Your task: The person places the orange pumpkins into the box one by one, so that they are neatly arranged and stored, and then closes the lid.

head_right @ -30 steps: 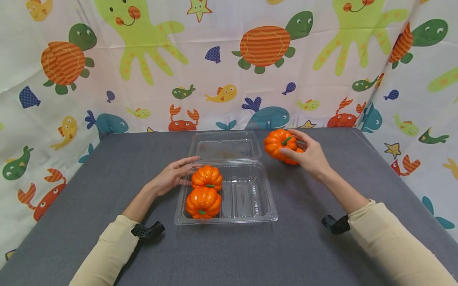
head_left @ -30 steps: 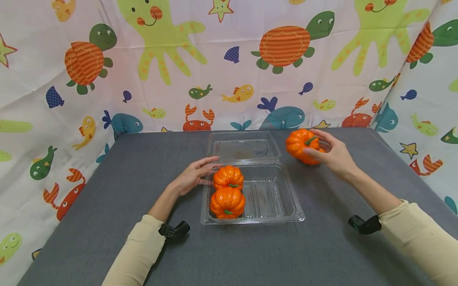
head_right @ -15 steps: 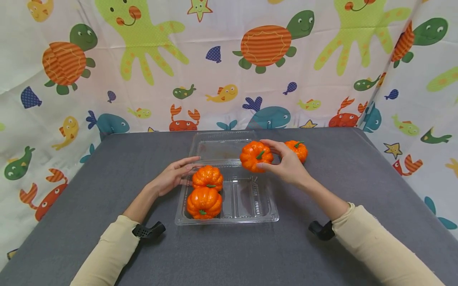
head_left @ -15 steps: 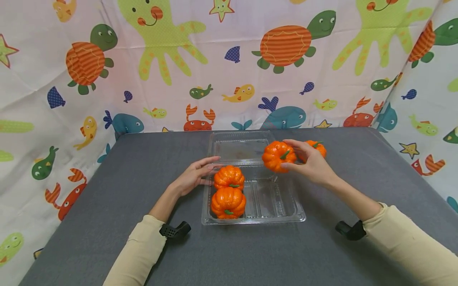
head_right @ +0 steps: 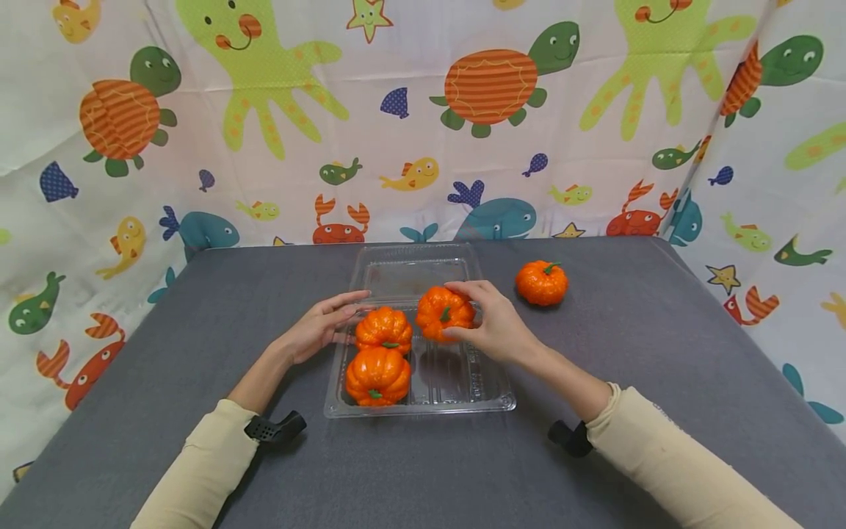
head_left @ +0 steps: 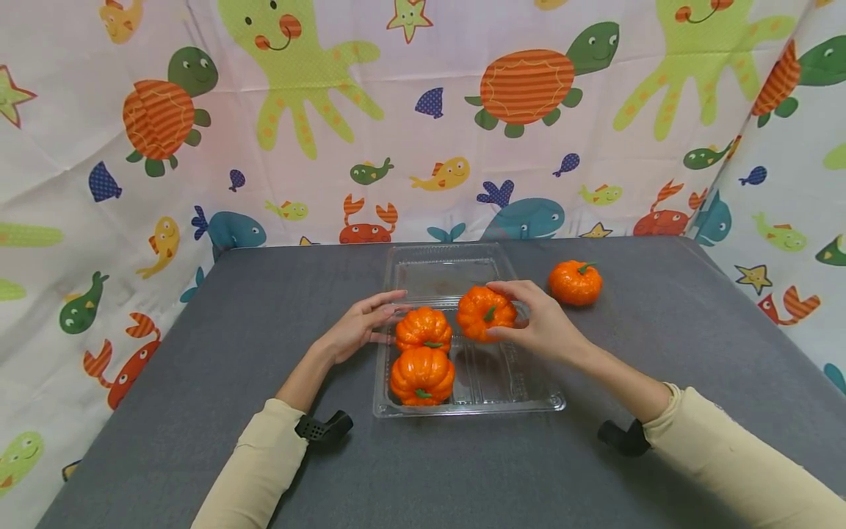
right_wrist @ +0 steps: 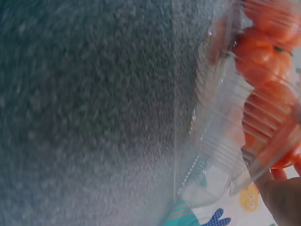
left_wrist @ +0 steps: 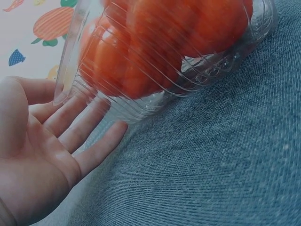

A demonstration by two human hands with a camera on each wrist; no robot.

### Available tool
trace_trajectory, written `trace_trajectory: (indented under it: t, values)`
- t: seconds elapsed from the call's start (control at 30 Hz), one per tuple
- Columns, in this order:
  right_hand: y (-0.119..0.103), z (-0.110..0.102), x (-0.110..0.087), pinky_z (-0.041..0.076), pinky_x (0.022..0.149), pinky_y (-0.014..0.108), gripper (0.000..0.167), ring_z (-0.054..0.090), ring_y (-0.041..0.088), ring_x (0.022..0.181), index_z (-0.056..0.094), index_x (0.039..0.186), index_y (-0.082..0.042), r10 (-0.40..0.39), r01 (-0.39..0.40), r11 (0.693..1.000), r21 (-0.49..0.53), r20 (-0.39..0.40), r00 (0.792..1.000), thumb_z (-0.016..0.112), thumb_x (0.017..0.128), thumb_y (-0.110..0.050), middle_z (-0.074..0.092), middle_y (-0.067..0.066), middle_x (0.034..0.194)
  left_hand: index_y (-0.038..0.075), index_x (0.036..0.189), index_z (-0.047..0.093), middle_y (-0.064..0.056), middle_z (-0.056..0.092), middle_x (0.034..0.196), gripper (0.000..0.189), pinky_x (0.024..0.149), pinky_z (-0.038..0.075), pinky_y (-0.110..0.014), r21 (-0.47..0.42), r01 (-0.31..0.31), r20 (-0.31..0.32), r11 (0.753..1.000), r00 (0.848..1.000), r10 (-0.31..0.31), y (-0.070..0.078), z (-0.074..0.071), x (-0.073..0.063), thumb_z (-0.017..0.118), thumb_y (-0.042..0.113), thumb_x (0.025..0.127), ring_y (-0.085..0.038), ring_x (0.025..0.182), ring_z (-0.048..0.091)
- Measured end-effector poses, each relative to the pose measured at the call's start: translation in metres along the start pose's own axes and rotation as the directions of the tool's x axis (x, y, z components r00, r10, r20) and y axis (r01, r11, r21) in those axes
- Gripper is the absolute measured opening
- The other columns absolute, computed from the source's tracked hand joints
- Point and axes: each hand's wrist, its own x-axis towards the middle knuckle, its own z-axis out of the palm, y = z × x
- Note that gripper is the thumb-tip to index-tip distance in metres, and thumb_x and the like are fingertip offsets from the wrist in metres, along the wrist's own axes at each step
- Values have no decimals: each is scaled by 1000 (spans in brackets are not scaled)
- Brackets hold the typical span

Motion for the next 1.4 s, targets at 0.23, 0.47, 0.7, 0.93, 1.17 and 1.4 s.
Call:
trace_trajectory:
  t: [0.23, 0.47, 0.7, 0.93, 1.17, 1.4]
  values:
    - [-1, 11, 0, 55, 74, 34, 65, 53, 28, 103, 54, 132, -4, -34, 34, 999, -20, 39, 999, 83, 74, -6, 49, 15, 123, 2, 149, 29, -20, 39, 145, 51, 85, 51, -40, 7, -4, -1, 1000, 1000, 4, -1, 0, 0, 44, 18, 103, -33, 125, 45]
    - [-2, 16, 0, 52, 75, 36, 67, 52, 26, 102, 52, 133, -5, -98, 108, 984, -144, 75, 992, 83, 74, -12, 48, 14, 123, 1, 149, 28, -19, 40, 145, 51, 84, 51, -39, 6, -4, -4, 1000, 1000, 4, 0, -1, 0, 43, 17, 103, -32, 124, 46]
    - [0, 20, -3, 48, 87, 44, 70, 51, 28, 104, 51, 134, -8, -123, 149, 957, -250, 114, 986, 84, 74, -16, 46, 14, 122, 0, 149, 27, -20, 39, 145, 50, 85, 51, -40, 7, -12, 5, 1000, 1000, 12, 0, 0, 0, 41, 17, 103, -32, 125, 46]
    - [-1, 17, -2, 50, 82, 42, 70, 54, 27, 97, 50, 135, -9, -88, 126, 952, -279, 146, 985, 84, 74, -17, 45, 16, 121, 1, 149, 27, -20, 39, 145, 50, 89, 49, -46, 18, -16, 4, 1000, 1000, 16, -1, 1, -1, 42, 16, 103, -34, 126, 45]
    - [-8, 4, 1, 50, 68, 33, 66, 53, 23, 82, 51, 134, -6, -11, 60, 972, -226, 210, 978, 81, 75, -6, 50, 18, 119, 2, 148, 29, -19, 39, 145, 50, 89, 48, -46, 17, -11, 8, 1000, 1000, 11, 1, 2, 0, 42, 17, 103, -34, 127, 44]
    - [-8, 3, 0, 52, 76, 39, 65, 54, 28, 98, 51, 130, -2, -25, 74, 967, -243, 200, 979, 82, 73, -4, 54, 18, 120, 1, 148, 28, -19, 39, 145, 50, 87, 50, -43, 14, -15, 8, 1000, 1000, 15, 0, 3, 0, 42, 18, 103, -33, 126, 45]
